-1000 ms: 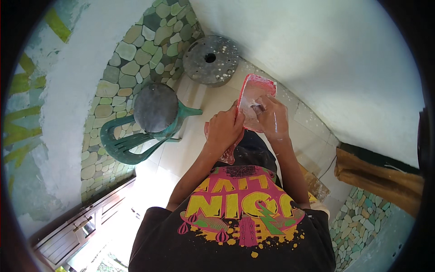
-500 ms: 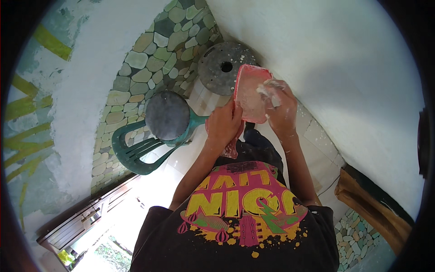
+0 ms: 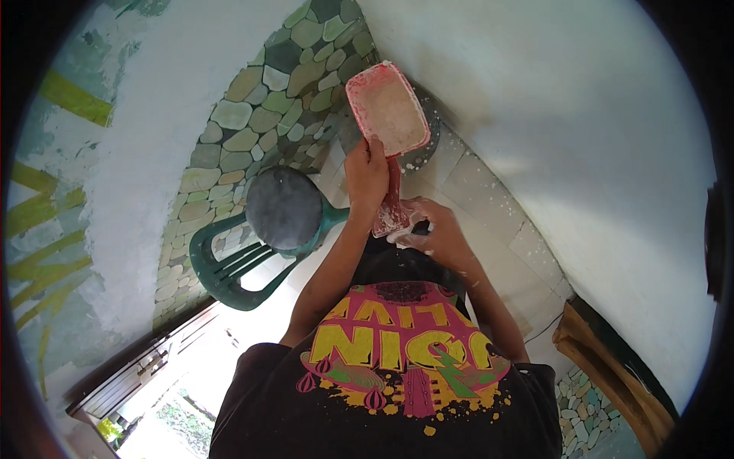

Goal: The recorder cleans a scraper and applies plaster to repair a wall.

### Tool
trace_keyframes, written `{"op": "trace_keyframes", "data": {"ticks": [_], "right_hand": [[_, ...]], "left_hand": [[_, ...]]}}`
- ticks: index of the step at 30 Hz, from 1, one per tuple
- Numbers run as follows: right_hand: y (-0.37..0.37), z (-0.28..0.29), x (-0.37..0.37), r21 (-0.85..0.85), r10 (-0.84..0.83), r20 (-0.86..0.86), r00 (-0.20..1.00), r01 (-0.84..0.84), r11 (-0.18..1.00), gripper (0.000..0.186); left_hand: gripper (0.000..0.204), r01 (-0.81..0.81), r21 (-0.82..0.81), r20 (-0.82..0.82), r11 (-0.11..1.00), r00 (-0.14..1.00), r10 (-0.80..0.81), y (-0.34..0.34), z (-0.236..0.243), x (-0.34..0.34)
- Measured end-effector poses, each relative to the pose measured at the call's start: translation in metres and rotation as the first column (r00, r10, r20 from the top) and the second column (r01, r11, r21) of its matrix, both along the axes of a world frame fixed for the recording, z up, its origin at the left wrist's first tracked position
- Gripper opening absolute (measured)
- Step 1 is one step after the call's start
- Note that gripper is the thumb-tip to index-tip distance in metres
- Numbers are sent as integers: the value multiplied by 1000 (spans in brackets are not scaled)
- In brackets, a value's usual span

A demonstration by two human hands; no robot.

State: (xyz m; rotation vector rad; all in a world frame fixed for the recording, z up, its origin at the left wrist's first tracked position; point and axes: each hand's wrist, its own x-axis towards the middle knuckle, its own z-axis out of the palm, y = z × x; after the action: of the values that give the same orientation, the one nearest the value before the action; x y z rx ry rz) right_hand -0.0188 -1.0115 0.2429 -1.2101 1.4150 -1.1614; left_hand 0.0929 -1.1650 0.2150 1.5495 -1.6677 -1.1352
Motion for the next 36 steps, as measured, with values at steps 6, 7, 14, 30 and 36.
{"op": "trace_keyframes", "data": {"ticks": [6, 7, 14, 30, 36], "right_hand": [[-63, -48, 14, 185, -206, 182, 961, 173, 968, 30], [-73, -53, 10, 156, -283, 209, 936, 253, 955, 27], [-154, -41, -21, 396, -588, 783, 203, 567, 722, 41], [-316, -33, 32, 381, -498, 854, 151, 471, 796, 38], [-340, -16, 54, 411, -520, 846, 119, 476, 777, 39]], "left_hand": [[42, 71, -44, -4, 997, 997, -71, -76, -1, 11], [42, 72, -47, -13, 996, 997, -73, -88, 12, 14], [36, 264, 153, -76, 952, 964, -255, -157, 30, 65], [38, 159, 189, -770, 969, 636, 46, -235, 0, 105], [67, 394, 446, -878, 803, 368, 307, -262, -48, 97]]}}
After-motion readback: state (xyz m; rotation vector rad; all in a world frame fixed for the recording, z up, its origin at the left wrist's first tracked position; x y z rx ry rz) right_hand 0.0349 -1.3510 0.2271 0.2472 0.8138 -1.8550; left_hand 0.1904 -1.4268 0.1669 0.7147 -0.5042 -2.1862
